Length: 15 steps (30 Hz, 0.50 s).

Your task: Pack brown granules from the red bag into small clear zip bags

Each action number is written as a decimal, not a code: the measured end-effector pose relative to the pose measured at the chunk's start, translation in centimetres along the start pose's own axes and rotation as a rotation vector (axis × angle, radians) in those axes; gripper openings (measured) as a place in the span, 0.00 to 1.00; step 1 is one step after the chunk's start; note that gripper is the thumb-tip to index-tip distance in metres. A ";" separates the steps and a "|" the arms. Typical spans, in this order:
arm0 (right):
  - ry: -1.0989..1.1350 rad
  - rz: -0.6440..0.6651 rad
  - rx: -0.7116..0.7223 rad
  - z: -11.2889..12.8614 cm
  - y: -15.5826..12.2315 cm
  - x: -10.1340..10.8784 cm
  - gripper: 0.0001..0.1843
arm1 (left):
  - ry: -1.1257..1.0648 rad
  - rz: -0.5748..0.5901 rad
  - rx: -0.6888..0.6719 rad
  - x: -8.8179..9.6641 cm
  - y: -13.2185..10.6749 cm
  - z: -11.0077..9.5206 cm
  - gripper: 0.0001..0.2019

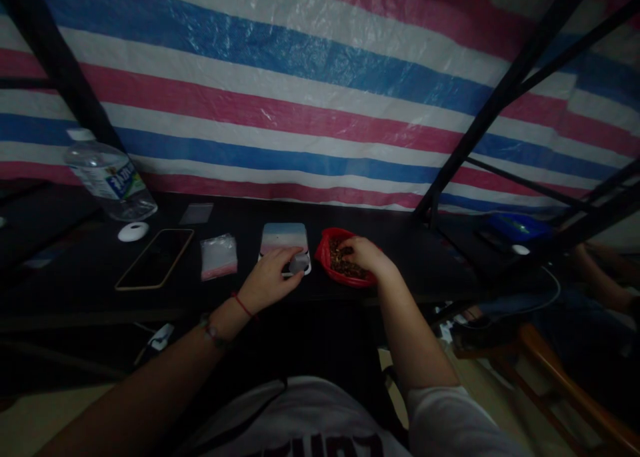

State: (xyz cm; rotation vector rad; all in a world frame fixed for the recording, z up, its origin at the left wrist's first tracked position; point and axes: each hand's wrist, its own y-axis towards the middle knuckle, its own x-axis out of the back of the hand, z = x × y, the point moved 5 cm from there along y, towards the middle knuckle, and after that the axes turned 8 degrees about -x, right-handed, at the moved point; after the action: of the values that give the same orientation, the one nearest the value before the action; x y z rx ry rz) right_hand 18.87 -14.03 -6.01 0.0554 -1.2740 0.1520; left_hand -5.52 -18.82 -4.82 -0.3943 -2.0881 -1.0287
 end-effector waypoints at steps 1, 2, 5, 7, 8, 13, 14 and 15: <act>0.002 -0.012 -0.003 0.0 0.0 0.1 0.19 | -0.001 0.017 -0.003 -0.2 -0.1 -0.2 0.22; 0.006 -0.021 -0.009 -0.1 0.0 0.2 0.18 | -0.001 0.034 -0.002 -0.4 -0.3 -0.3 0.22; 0.034 -0.028 -0.025 -0.1 0.0 0.4 0.17 | -0.012 0.055 -0.001 -0.9 -0.5 -0.7 0.23; 0.055 -0.035 -0.022 -0.1 0.0 0.5 0.16 | -0.037 0.024 -0.024 -1.0 -0.3 -1.2 0.23; 0.065 -0.040 -0.014 0.0 -0.1 0.6 0.16 | -0.053 -0.003 -0.037 -1.0 -0.1 -1.5 0.23; 0.099 -0.036 0.033 -0.2 -0.8 1.1 0.22 | -0.131 -0.118 -0.085 -0.9 2.3 -3.5 0.19; 0.090 -0.028 0.025 -0.4 -0.9 1.2 0.26 | -0.149 -0.134 -0.093 -1.0 3.0 -3.9 0.18; 0.079 -0.016 0.012 -0.6 -1.0 1.2 0.30 | -0.170 -0.154 -0.098 -1.3 3.6 -4.2 0.17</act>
State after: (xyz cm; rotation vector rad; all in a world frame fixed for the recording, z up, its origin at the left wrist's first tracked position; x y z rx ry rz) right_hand 19.91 -14.86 -4.98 0.0694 -1.1939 0.1463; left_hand -0.52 -19.76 -2.20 -0.3858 -2.2529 -1.2281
